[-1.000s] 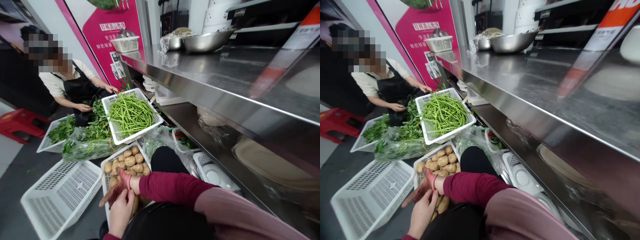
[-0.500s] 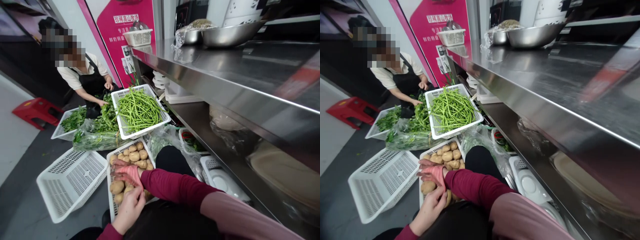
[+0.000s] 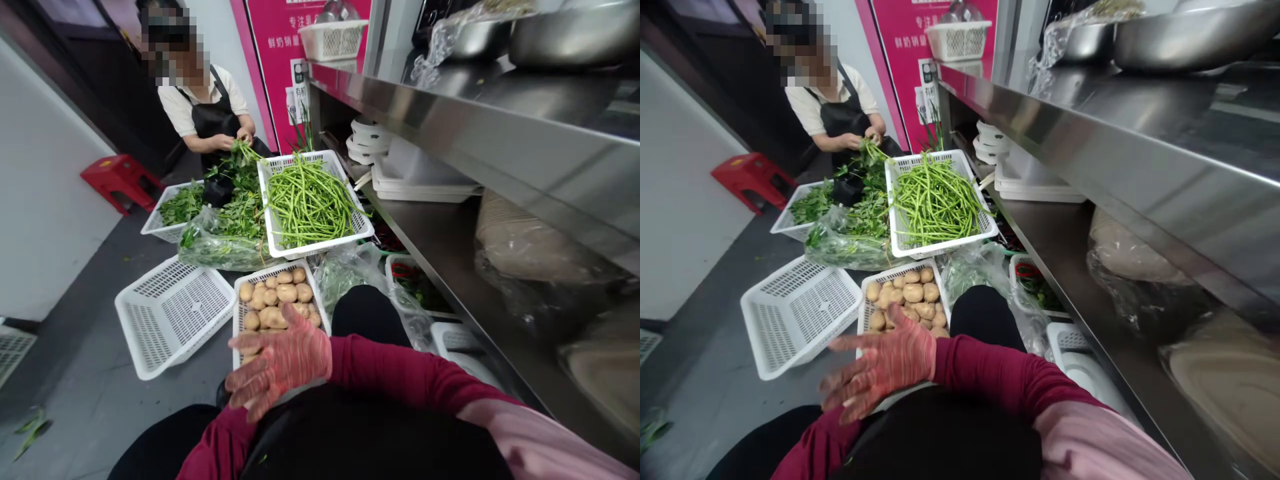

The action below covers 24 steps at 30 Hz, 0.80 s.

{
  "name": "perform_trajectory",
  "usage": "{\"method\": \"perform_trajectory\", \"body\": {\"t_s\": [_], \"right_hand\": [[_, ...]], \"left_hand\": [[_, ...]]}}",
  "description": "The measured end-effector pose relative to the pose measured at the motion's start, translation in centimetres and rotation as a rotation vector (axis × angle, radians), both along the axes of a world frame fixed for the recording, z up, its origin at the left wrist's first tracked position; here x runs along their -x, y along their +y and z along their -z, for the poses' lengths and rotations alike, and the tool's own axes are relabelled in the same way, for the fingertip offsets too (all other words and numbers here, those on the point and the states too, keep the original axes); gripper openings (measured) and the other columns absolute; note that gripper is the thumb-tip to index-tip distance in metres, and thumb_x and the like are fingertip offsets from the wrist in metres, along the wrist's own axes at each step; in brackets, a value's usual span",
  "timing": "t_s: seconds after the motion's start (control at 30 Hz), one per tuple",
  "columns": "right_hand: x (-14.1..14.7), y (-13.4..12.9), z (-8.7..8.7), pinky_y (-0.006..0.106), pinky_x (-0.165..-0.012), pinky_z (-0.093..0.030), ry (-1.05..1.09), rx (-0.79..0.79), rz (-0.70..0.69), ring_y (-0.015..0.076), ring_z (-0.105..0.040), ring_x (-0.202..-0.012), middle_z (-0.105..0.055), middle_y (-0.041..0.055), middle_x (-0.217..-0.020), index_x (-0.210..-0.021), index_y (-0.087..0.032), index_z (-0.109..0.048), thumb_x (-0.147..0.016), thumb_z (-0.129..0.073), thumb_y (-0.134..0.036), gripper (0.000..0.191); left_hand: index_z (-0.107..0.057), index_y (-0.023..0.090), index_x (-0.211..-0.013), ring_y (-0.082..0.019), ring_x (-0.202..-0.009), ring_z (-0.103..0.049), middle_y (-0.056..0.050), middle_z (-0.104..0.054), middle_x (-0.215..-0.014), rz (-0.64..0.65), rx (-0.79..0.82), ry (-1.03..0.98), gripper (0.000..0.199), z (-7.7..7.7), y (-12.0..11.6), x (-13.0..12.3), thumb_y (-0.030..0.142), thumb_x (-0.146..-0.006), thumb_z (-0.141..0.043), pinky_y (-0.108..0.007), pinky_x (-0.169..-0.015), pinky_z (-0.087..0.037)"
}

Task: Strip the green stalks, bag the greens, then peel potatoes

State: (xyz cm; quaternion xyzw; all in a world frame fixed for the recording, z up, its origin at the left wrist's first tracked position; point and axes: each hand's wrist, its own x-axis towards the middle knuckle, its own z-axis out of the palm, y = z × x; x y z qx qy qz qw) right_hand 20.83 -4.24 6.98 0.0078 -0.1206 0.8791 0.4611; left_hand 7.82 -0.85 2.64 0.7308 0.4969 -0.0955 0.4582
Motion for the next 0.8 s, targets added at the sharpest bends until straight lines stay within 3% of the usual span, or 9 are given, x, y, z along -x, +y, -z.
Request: {"method": "perform_trajectory", "body": {"t_s": [0.13,0.27,0.33,0.43,0.6,0.73,0.8], "right_hand": [[1.1,-0.9,0.2,0.06,-0.093,-0.032,0.077,0.06,-0.151,0.043,-0.048,-0.116,-0.05,0.0231,-0.132,-0.123,-0.014,-0.055,-0.062,-0.027,-0.089,0.101],[1.9,-0.3,-0.3,0.059,-0.095,-0.031,0.109,0.07,-0.279,0.0418,-0.048,-0.117,-0.05,0.0205,-0.132,-0.12,-0.017,-0.058,-0.054,-0.045,-0.086,0.096],[2.4,0.0,-0.6,0.055,-0.096,-0.033,0.101,0.068,-0.299,0.0396,-0.05,-0.116,-0.049,0.0192,-0.134,-0.118,-0.018,-0.059,-0.051,-0.052,-0.082,0.093],[3.2,0.3,-1.0,0.053,-0.096,-0.034,0.082,0.053,-0.222,0.0367,-0.051,-0.115,-0.044,0.0158,-0.141,-0.12,-0.021,-0.058,-0.053,-0.058,-0.076,0.087],[3.2,0.9,-1.6,0.051,-0.094,-0.035,0.073,0.023,-0.252,0.0341,-0.054,-0.111,-0.053,0.0142,-0.132,-0.118,-0.023,-0.058,-0.052,-0.062,-0.072,0.083],[2.2,1.2,-2.0,0.052,-0.094,-0.034,0.061,0.111,-0.139,0.0354,-0.055,-0.111,-0.058,0.0141,-0.125,-0.115,-0.023,-0.057,-0.058,-0.053,-0.075,0.077],[2.2,1.2,-1.7,0.051,-0.093,-0.036,0.083,0.131,-0.161,0.0357,-0.054,-0.112,-0.059,0.0153,-0.123,-0.115,-0.023,-0.058,-0.059,-0.052,-0.075,0.077]], "left_hand": [[-0.06,0.024,-0.119,-0.025,-0.113,-0.057,-0.011,-0.062,-0.122,-0.016,-0.003,-0.066,0.047,-1.2,-0.2,1.7,0.056,-0.088,-0.046,-0.045,-0.095,-0.045],[-0.056,0.042,-0.127,-0.032,-0.135,-0.035,-0.001,-0.054,-0.136,-0.04,-0.016,-0.131,0.059,-1.4,-0.4,3.1,0.069,-0.078,-0.038,-0.051,-0.1,-0.039],[-0.054,0.047,-0.127,-0.03,-0.137,-0.031,0.004,-0.052,-0.137,-0.051,-0.026,-0.153,0.061,-1.3,-0.4,3.5,0.072,-0.076,-0.034,-0.051,-0.101,-0.039],[-0.052,0.049,-0.128,-0.029,-0.139,-0.028,0.006,-0.052,-0.136,-0.071,-0.05,-0.169,0.065,-1.3,-0.2,3.6,0.075,-0.073,-0.029,-0.05,-0.102,-0.039],[-0.056,0.045,-0.125,-0.032,-0.134,-0.036,0.0,-0.062,-0.125,-0.095,-0.099,-0.176,0.067,-0.8,0.4,3.1,0.076,-0.074,-0.027,-0.053,-0.097,-0.041],[-0.061,0.042,-0.12,-0.035,-0.127,-0.044,-0.005,-0.067,-0.112,-0.099,-0.126,-0.169,0.064,-0.2,0.6,3.1,0.076,-0.075,-0.031,-0.054,-0.089,-0.045],[-0.062,0.041,-0.119,-0.035,-0.125,-0.046,-0.006,-0.068,-0.108,-0.095,-0.134,-0.158,0.063,0.1,0.7,3.4,0.076,-0.076,-0.032,-0.054,-0.086,-0.046]]}}
